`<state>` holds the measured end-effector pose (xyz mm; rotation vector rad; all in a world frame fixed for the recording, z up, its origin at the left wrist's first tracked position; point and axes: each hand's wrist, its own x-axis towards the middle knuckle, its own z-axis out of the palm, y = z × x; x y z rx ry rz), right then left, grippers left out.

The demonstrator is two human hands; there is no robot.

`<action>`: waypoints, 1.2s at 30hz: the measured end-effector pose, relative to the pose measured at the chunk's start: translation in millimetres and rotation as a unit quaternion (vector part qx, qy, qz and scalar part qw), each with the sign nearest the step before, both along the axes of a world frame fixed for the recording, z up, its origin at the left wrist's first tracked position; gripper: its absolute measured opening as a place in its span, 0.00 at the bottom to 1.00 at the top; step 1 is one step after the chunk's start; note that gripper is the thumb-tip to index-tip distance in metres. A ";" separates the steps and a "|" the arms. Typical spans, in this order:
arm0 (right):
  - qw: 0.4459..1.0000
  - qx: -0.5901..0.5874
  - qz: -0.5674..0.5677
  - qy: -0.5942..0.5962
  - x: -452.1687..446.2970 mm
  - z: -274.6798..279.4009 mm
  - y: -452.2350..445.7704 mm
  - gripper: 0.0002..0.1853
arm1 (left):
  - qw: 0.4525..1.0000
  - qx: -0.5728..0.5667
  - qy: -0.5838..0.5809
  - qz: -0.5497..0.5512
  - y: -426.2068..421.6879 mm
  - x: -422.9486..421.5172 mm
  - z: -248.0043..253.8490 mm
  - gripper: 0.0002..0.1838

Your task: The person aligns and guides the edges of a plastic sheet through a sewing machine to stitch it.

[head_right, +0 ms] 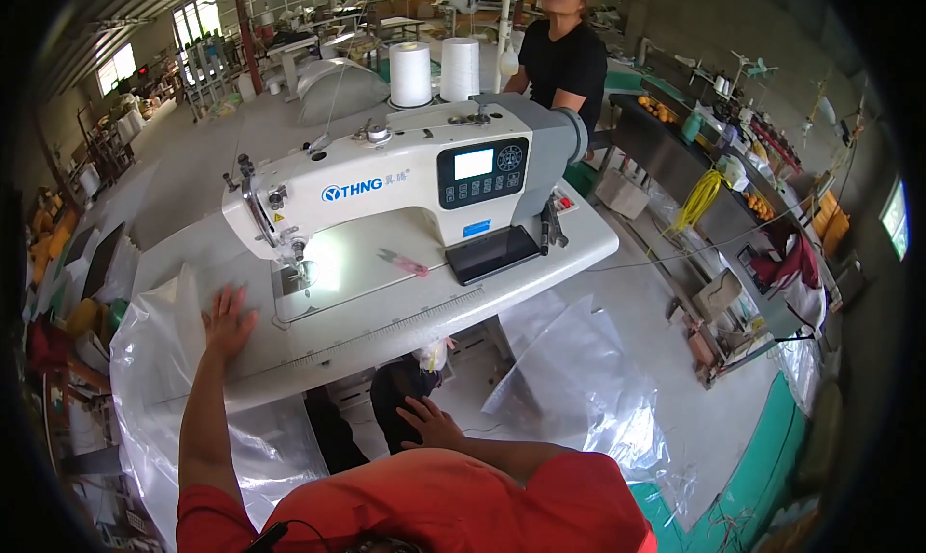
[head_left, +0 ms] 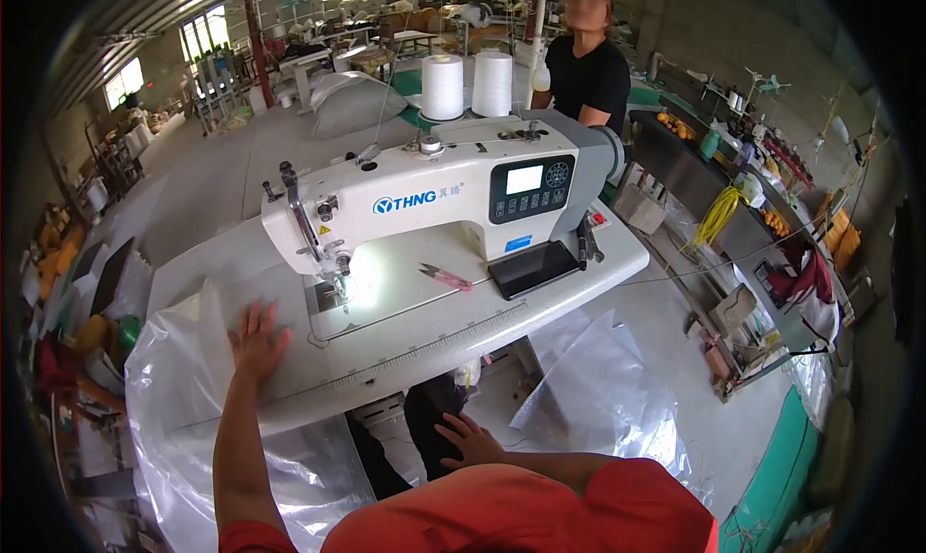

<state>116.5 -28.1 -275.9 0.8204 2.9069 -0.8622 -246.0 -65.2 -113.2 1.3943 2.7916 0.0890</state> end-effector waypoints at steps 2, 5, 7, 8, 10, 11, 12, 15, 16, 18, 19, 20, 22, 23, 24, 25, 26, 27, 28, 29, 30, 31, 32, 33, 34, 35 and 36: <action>1.000 0.005 -0.003 -0.001 0.9 -0.8 0.3 0.37 | 1.000 -0.011 0.000 -0.003 0.8 0.6 1.4 0.32; 0.998 -0.031 0.035 -0.030 5.0 -2.5 5.5 0.36 | 0.999 -0.050 0.019 0.005 6.1 -3.2 -3.9 0.32; 0.979 -0.082 0.187 0.021 25.1 -35.8 37.1 0.30 | 0.999 -0.051 0.017 0.005 5.6 0.5 3.0 0.33; 0.934 -0.185 0.290 -0.097 27.1 7.6 56.7 0.28 | 0.998 -0.063 0.005 0.004 5.1 2.3 5.1 0.33; 0.878 -0.317 0.261 -0.244 41.0 136.0 93.0 0.26 | 0.998 -0.054 0.011 -0.004 3.8 3.0 4.3 0.33; 0.871 -0.374 0.293 -0.125 53.7 157.2 127.3 0.27 | 0.998 -0.052 0.015 -0.013 2.2 3.8 3.1 0.33; 0.926 -0.330 0.182 0.020 66.2 207.9 136.9 0.26 | 0.998 -0.056 0.014 -0.017 2.5 4.2 3.7 0.33; 0.867 -0.213 0.028 0.449 77.2 244.4 197.2 0.25 | 0.998 -0.059 0.020 -0.022 1.5 6.8 5.7 0.33; 0.818 -0.188 0.001 0.543 76.4 235.7 212.0 0.25 | 0.998 -0.055 0.018 -0.020 1.7 7.6 7.2 0.33; 0.862 0.010 -0.101 0.497 47.0 222.0 187.1 0.30 | 0.999 -0.050 0.015 -0.016 1.9 8.4 6.3 0.32; 0.890 0.128 -0.091 0.428 33.9 209.7 171.9 0.33 | 0.999 -0.038 0.015 -0.019 1.6 8.1 5.3 0.32; 0.895 0.248 -0.080 0.362 20.8 197.5 156.7 0.35 | 0.999 -0.031 0.016 -0.022 -0.3 7.3 4.8 0.32; 0.918 0.332 0.004 0.219 7.2 149.1 133.1 0.38 | 0.999 -0.017 0.017 -0.032 -0.3 2.9 1.7 0.31; 0.940 0.280 0.018 0.192 1.0 119.0 130.8 0.37 | 0.999 -0.002 0.015 -0.040 -3.1 0.0 -1.5 0.31; 0.936 0.324 0.004 0.134 2.0 102.2 131.0 0.37 | 0.999 -0.015 0.018 -0.036 -2.0 -0.4 -1.3 0.31; 0.924 0.354 -0.013 0.144 1.6 94.8 133.0 0.34 | 0.999 -0.010 0.019 -0.036 0.8 1.8 0.0 0.31; 0.923 0.341 -0.028 0.178 -0.9 97.7 124.5 0.32 | 0.999 -0.001 0.021 -0.036 -1.6 1.5 0.5 0.31; 0.916 0.337 -0.046 0.210 -2.5 104.4 122.0 0.31 | 0.999 -0.003 0.025 -0.033 -3.4 -1.2 -0.4 0.31; 0.915 0.338 -0.049 0.213 -4.7 104.3 120.8 0.31 | 0.999 -0.002 0.027 -0.032 -2.3 -2.1 -1.7 0.31; 0.914 0.328 -0.067 0.230 -6.3 103.6 118.2 0.29 | 0.999 0.001 0.027 -0.031 -0.1 -1.8 -3.0 0.31; 0.912 0.318 -0.083 0.246 -7.2 103.4 116.9 0.28 | 0.999 0.003 0.028 -0.032 1.6 -2.2 -4.0 0.31; 0.912 0.319 -0.083 0.246 -7.6 103.2 117.7 0.28 | 0.999 0.003 0.030 -0.031 1.3 -3.2 -4.9 0.31; 0.908 0.324 -0.085 0.252 -8.0 101.5 117.3 0.28 | 0.999 0.002 0.031 -0.028 -0.9 -3.2 -6.1 0.31; 0.905 0.329 -0.087 0.257 -8.2 99.5 116.7 0.27 | 0.999 0.000 0.029 -0.026 -2.5 -2.7 -6.5 0.31; 0.906 0.327 -0.084 0.255 -9.0 97.1 115.3 0.27 | 0.999 -0.002 0.037 -0.028 -2.9 -1.3 -5.8 0.31; 0.901 0.325 -0.100 0.268 -11.3 95.4 115.2 0.27 | 0.998 -0.002 0.045 -0.031 -1.2 -0.3 -4.6 0.31; 0.897 0.323 -0.117 0.280 -12.6 93.3 112.8 0.26 | 0.999 -0.003 0.043 -0.030 -1.6 0.8 -4.8 0.31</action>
